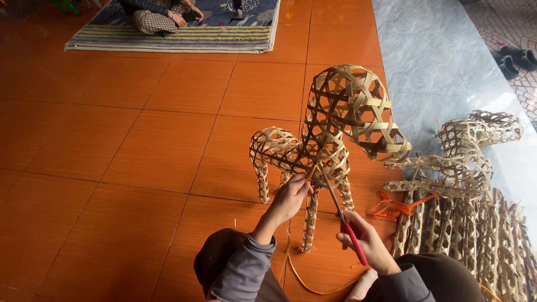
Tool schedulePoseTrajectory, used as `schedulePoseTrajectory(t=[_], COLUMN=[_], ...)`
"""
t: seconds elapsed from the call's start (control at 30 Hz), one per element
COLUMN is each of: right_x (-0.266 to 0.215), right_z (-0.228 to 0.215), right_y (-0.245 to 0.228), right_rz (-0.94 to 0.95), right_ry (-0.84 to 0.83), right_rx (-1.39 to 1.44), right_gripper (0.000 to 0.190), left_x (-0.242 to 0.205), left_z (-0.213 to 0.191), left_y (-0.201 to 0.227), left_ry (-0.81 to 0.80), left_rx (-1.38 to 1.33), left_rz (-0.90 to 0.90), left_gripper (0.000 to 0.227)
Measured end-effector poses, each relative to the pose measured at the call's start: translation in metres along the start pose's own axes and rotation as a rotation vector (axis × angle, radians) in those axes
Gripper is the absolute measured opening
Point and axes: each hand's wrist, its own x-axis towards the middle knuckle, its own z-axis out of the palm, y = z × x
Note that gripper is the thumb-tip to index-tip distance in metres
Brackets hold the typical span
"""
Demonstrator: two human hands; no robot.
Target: Weaving and securing a bamboo animal sculpture using plastic ties and scissors
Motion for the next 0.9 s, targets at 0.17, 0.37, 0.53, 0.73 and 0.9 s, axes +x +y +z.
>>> schedulePoseTrajectory(t=[0.17, 0.37, 0.53, 0.73, 0.9], right_x=[0.001, 0.002, 0.001, 0.018, 0.060], right_z=[-0.003, -0.003, -0.008, 0.002, 0.014], right_y=[-0.005, -0.022, -0.030, -0.053, -0.079], right_rz=[0.033, 0.065, -0.063, -0.060, -0.146], right_ry=[-0.206, -0.291, -0.398, -0.465, -0.601], right_rx=[-0.038, -0.024, 0.037, -0.058, -0.191], right_gripper=[0.035, 0.038, 0.065, 0.057, 0.063], left_x=[-0.003, -0.011, -0.012, -0.010, -0.008], left_z=[-0.007, -0.021, -0.018, -0.013, -0.003], left_y=[-0.002, 0.012, 0.002, -0.003, -0.008], left_ry=[-0.039, -0.113, -0.133, -0.086, -0.104], left_rx=[0.023, 0.014, -0.069, -0.018, -0.032], left_rz=[-0.038, -0.161, -0.172, -0.052, -0.032], left_gripper=[0.030, 0.033, 0.032, 0.033, 0.028])
